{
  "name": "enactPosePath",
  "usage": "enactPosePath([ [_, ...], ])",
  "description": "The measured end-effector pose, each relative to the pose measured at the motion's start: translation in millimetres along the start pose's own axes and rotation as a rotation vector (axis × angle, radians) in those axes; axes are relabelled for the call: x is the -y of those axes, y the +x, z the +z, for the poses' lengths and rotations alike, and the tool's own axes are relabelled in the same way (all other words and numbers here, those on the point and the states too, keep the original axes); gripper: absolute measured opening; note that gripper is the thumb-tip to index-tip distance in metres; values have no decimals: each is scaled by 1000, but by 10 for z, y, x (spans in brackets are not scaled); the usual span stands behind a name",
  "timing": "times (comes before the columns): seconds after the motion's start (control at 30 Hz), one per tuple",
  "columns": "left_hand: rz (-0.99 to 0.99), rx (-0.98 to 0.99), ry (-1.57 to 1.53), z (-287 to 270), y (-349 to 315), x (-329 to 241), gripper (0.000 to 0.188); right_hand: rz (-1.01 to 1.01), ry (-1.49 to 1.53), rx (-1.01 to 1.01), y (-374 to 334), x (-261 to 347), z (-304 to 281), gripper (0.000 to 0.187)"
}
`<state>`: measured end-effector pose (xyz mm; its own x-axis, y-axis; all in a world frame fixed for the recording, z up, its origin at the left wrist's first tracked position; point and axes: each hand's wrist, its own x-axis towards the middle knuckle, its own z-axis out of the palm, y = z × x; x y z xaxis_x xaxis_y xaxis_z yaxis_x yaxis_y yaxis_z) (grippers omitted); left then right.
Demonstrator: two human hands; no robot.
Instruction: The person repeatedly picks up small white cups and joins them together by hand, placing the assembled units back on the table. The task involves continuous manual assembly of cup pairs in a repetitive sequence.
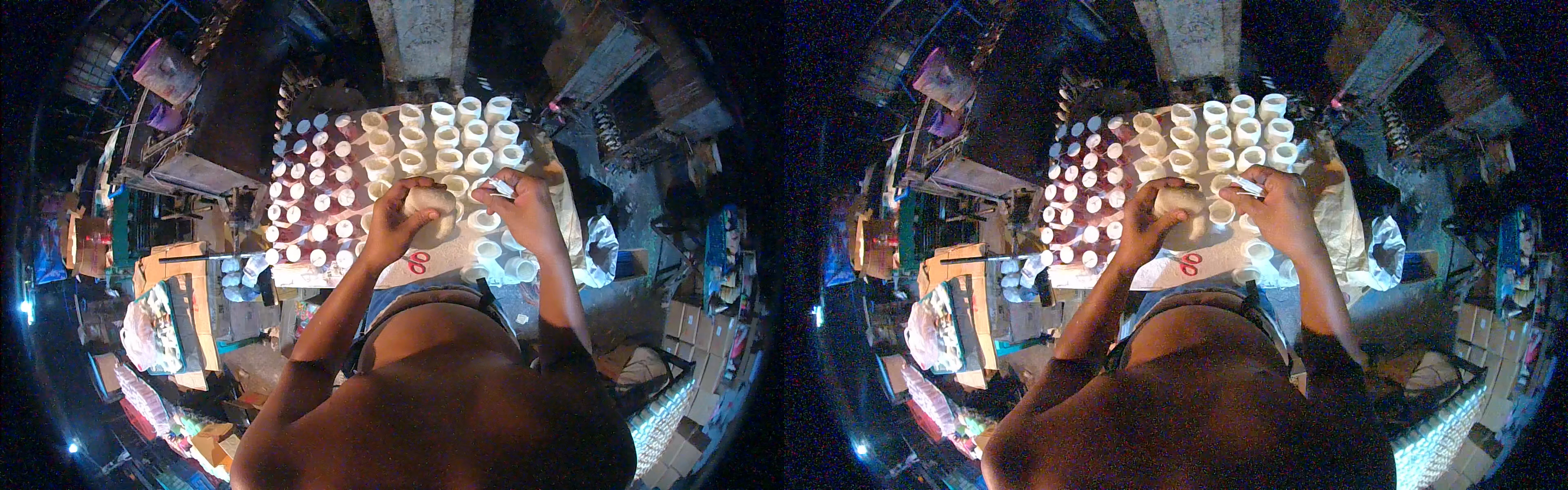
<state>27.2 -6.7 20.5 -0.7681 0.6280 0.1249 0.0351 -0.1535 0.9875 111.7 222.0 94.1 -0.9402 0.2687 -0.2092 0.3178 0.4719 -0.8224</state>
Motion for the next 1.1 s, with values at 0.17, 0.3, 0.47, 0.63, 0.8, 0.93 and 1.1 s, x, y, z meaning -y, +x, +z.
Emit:
enactPosePath([
  [0.17, -11, -39, -12, 56, 16, -27, 36, -291, 102, -67, -97, -19, 68, 22],
  [0.3, 66, -55, 96, 85, 38, -65, 32, -378, 65, -45, -163, 129, 49, 23],
  [0.47, 147, -66, 252, 65, 53, -100, 32, -419, -137, -53, -163, 164, 38, 22],
  [0.63, 244, -85, 543, 51, 71, -171, 37, -471, -213, -75, -130, 200, 77, 18],
  [0.8, 268, -74, 674, 79, 71, -282, 41, -497, -267, -69, -105, 200, 114, 15],
  [0.93, 348, -29, 702, 62, 84, -266, 55, -506, -318, -87, -133, 281, 160, 14],
  [1.1, 357, 33, 593, 64, 90, -230, 69, -549, -362, -1, -52, 183, 159, 16],
])
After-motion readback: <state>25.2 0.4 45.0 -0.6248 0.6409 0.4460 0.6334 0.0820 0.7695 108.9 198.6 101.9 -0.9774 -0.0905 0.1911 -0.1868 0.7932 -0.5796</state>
